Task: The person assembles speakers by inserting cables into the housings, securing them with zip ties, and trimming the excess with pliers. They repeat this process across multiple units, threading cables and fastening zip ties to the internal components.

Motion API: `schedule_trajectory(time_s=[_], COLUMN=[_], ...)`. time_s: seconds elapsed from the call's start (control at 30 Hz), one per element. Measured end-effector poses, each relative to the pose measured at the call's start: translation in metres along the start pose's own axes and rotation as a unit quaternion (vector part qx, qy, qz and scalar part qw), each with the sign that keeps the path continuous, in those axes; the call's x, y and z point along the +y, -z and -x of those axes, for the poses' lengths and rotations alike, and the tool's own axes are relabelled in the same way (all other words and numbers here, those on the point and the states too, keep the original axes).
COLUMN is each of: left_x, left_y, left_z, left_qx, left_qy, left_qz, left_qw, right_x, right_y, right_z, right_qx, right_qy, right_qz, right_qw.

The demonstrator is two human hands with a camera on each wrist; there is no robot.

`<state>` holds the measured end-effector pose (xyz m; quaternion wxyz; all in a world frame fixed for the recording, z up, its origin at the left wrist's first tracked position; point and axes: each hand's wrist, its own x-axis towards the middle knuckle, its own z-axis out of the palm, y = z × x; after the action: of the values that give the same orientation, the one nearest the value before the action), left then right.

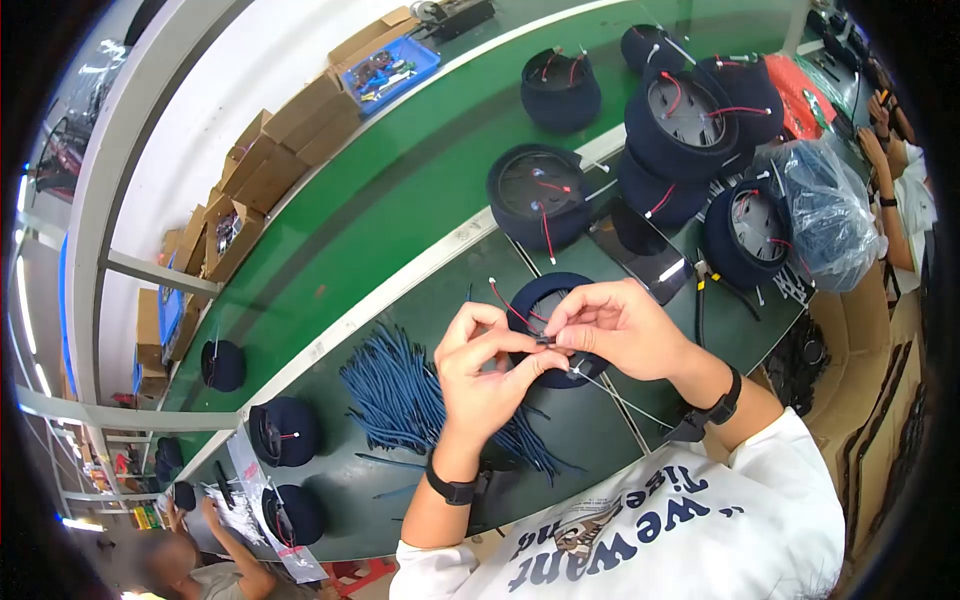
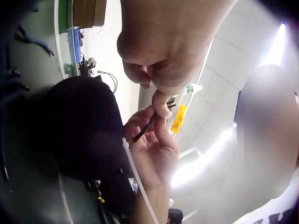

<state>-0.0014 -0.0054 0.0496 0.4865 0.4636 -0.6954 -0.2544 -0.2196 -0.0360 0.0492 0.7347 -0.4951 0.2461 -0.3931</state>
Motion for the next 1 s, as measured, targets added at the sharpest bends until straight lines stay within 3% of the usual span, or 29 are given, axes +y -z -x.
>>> schedule_trajectory(time_s=[0.03, 0.07, 0.1, 0.23, 0.27, 0.4, 0.5, 0.53, 0.63, 0.77, 0.9, 1.0], left_x=[0.003, 0.012, 0.002, -0.038, -0.034, -0.032, -0.045, -0.041, -0.044, -0.045, -0.041, -0.037], left_y=[0.009, 0.021, 0.034, 0.014, 0.006, -0.004, -0.016, -0.019, -0.028, -0.028, -0.025, -0.021], left_z=[-0.006, -0.015, -0.019, -0.017, -0.01, 0.017, -0.002, -0.008, -0.003, 0.005, 0.012, 0.014], left_qx=[-0.036, -0.086, -0.153, -0.273, -0.251, -0.225, -0.279, -0.297, -0.266, -0.194, -0.131, -0.108], left_qy=[-0.017, 0.076, 0.096, 0.062, 0.036, 0.122, -0.023, -0.025, -0.054, -0.157, -0.216, -0.214], left_qz=[-0.072, -0.127, -0.149, -0.034, -0.063, 0.042, 0.035, 0.042, 0.064, -0.039, -0.113, -0.141], left_qw=[0.997, 0.985, 0.972, 0.959, 0.965, 0.966, 0.959, 0.954, 0.96, 0.967, 0.961, 0.96], right_x=[-0.004, -0.009, -0.013, -0.028, -0.035, -0.049, -0.033, -0.031, -0.024, -0.014, -0.007, 0.001], right_y=[0.001, 0.002, 0.003, 0.009, 0.009, 0.001, -0.004, -0.004, -0.007, -0.007, -0.011, -0.014], right_z=[0.003, 0.007, 0.011, 0.027, 0.03, 0.052, 0.057, 0.055, 0.059, 0.065, 0.062, 0.059], right_qx=[0.017, 0.037, 0.057, 0.088, 0.084, 0.108, 0.099, 0.072, 0.052, 0.026, 0.028, 0.063], right_qy=[0.002, 0.004, 0.007, 0.045, 0.076, 0.013, 0.01, 0.005, 0.032, 0.013, 0.025, 0.06], right_qz=[0.019, 0.037, 0.056, 0.262, 0.362, 0.369, 0.396, 0.424, 0.474, 0.512, 0.509, 0.472], right_qw=[1.0, 0.999, 0.997, 0.96, 0.925, 0.923, 0.913, 0.903, 0.879, 0.858, 0.86, 0.877])
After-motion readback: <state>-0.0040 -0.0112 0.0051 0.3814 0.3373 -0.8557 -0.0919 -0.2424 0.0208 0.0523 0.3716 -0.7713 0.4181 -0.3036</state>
